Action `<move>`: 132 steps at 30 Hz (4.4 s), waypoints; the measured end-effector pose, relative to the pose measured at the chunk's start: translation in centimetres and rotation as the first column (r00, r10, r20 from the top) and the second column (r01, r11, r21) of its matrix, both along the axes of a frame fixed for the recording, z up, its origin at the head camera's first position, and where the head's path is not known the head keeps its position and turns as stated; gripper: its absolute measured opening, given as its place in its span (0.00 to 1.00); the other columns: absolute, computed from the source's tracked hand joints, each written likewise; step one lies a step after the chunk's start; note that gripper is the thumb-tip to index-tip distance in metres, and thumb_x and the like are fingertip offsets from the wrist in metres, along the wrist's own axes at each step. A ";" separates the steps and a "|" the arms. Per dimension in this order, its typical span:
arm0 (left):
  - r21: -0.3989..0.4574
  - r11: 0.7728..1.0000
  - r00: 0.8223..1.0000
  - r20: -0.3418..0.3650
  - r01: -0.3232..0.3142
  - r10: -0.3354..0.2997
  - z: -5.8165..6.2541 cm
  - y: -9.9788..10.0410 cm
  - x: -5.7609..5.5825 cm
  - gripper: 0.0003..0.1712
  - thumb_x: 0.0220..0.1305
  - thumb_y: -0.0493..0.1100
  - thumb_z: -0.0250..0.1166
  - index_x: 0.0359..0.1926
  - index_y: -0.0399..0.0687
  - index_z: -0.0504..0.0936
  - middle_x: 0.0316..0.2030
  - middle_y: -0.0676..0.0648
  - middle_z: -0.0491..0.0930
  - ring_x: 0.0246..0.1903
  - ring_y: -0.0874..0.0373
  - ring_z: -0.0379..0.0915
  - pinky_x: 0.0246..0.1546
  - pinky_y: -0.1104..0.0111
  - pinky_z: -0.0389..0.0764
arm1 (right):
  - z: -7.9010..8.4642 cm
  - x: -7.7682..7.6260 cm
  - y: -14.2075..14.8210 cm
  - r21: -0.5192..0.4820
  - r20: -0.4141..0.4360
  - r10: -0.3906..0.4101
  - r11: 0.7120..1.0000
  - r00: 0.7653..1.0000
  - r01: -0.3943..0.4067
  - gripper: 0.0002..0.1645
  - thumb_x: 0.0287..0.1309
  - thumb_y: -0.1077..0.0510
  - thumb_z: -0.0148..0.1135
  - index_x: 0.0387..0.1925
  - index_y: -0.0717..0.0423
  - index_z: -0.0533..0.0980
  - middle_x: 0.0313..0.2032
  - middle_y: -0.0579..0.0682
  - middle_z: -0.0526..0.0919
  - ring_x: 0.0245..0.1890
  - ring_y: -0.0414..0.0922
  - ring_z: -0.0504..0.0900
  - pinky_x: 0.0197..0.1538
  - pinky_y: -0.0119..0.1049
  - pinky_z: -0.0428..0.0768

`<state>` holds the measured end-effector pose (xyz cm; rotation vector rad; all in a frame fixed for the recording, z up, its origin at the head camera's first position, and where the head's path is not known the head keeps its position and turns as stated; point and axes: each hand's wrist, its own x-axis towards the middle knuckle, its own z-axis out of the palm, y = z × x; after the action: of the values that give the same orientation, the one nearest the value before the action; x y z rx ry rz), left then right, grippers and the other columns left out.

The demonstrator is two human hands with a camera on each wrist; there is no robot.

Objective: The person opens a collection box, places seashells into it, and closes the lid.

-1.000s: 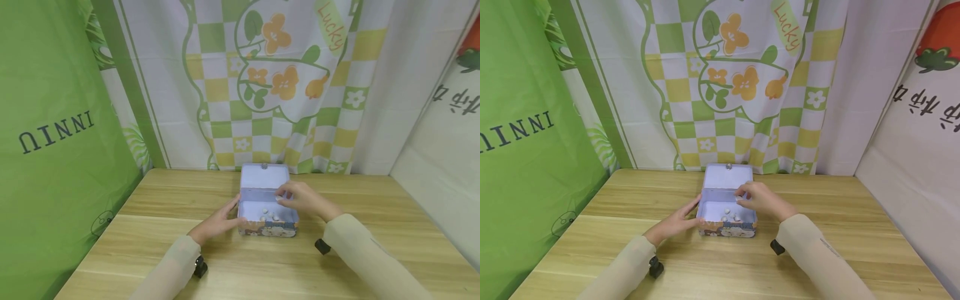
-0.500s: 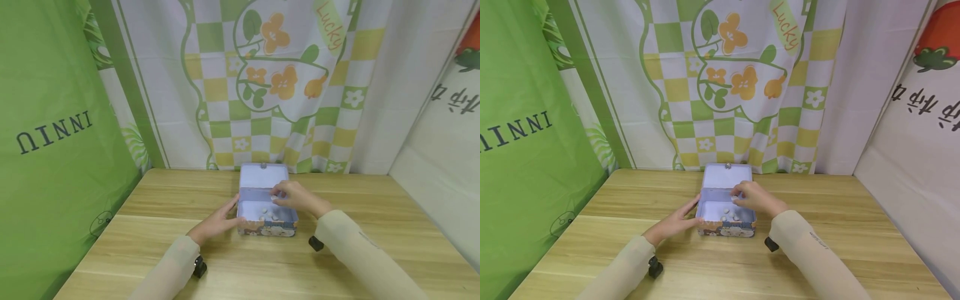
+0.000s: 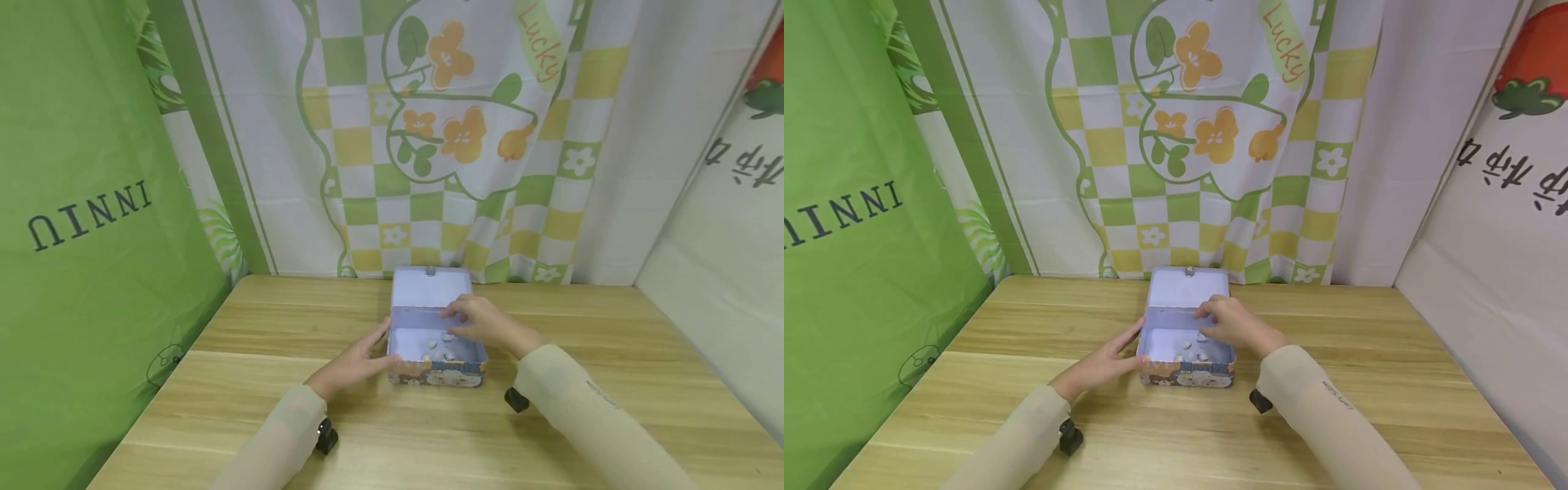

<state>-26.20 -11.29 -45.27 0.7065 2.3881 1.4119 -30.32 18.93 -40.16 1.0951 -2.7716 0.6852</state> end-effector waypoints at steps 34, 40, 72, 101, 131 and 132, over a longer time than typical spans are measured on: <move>0.001 1.000 1.000 0.007 -0.006 0.006 -0.1 0.0 -0.1 0.52 0.68 0.63 0.63 0.81 0.61 0.42 0.78 0.57 0.41 0.76 0.52 0.40 0.72 0.45 0.50 | -0.3 3.4 10.3 -0.039 0.032 -0.141 0.989 0.989 0.142 0.12 0.59 0.65 0.68 0.44 0.64 0.83 0.41 0.55 0.85 0.36 0.49 0.79 0.38 0.41 0.80; 0.001 1.000 1.000 0.006 -0.001 0.001 -0.1 0.0 0.0 0.52 0.68 0.63 0.63 0.81 0.61 0.42 0.78 0.57 0.40 0.76 0.51 0.40 0.72 0.45 0.50 | -0.9 4.6 12.9 -0.004 0.044 -0.193 0.981 0.980 0.193 0.12 0.60 0.62 0.68 0.46 0.61 0.83 0.43 0.53 0.85 0.37 0.46 0.78 0.36 0.37 0.79; 0.005 1.000 1.000 0.004 -0.006 0.006 -0.1 0.0 0.1 0.52 0.68 0.63 0.62 0.81 0.61 0.42 0.79 0.56 0.40 0.76 0.50 0.39 0.71 0.43 0.50 | -4.5 6.6 17.6 0.030 0.180 -0.256 0.966 0.950 0.255 0.15 0.58 0.58 0.71 0.46 0.61 0.84 0.45 0.59 0.84 0.45 0.61 0.82 0.46 0.58 0.82; 0.014 1.000 1.000 0.004 0.007 -0.007 -0.2 0.0 0.0 0.52 0.69 0.62 0.62 0.81 0.60 0.41 0.79 0.56 0.39 0.76 0.51 0.38 0.72 0.45 0.50 | -4.5 6.5 17.6 0.022 0.120 -0.281 0.959 0.952 0.281 0.11 0.60 0.59 0.70 0.44 0.58 0.84 0.39 0.47 0.86 0.36 0.44 0.82 0.39 0.41 0.83; 0.013 1.000 1.000 0.016 0.004 -0.005 -0.1 0.0 0.1 0.51 0.69 0.62 0.62 0.81 0.61 0.41 0.79 0.55 0.39 0.76 0.50 0.39 0.71 0.43 0.50 | 1.4 6.6 10.8 -0.007 -0.050 -0.166 0.986 0.985 0.166 0.10 0.66 0.57 0.66 0.47 0.53 0.85 0.43 0.44 0.85 0.37 0.43 0.81 0.37 0.36 0.80; 0.013 1.000 1.000 0.018 0.004 -0.005 0.0 0.0 0.1 0.51 0.69 0.62 0.62 0.81 0.61 0.41 0.79 0.55 0.39 0.76 0.50 0.39 0.71 0.43 0.50 | 1.5 6.5 10.5 -0.013 -0.060 -0.160 0.987 0.985 0.160 0.10 0.66 0.57 0.66 0.46 0.53 0.85 0.42 0.44 0.85 0.37 0.43 0.81 0.37 0.36 0.80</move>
<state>-26.11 -11.29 -45.31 0.6988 2.3639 1.4273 -23.79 29.39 -38.69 0.8642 -2.7643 0.6322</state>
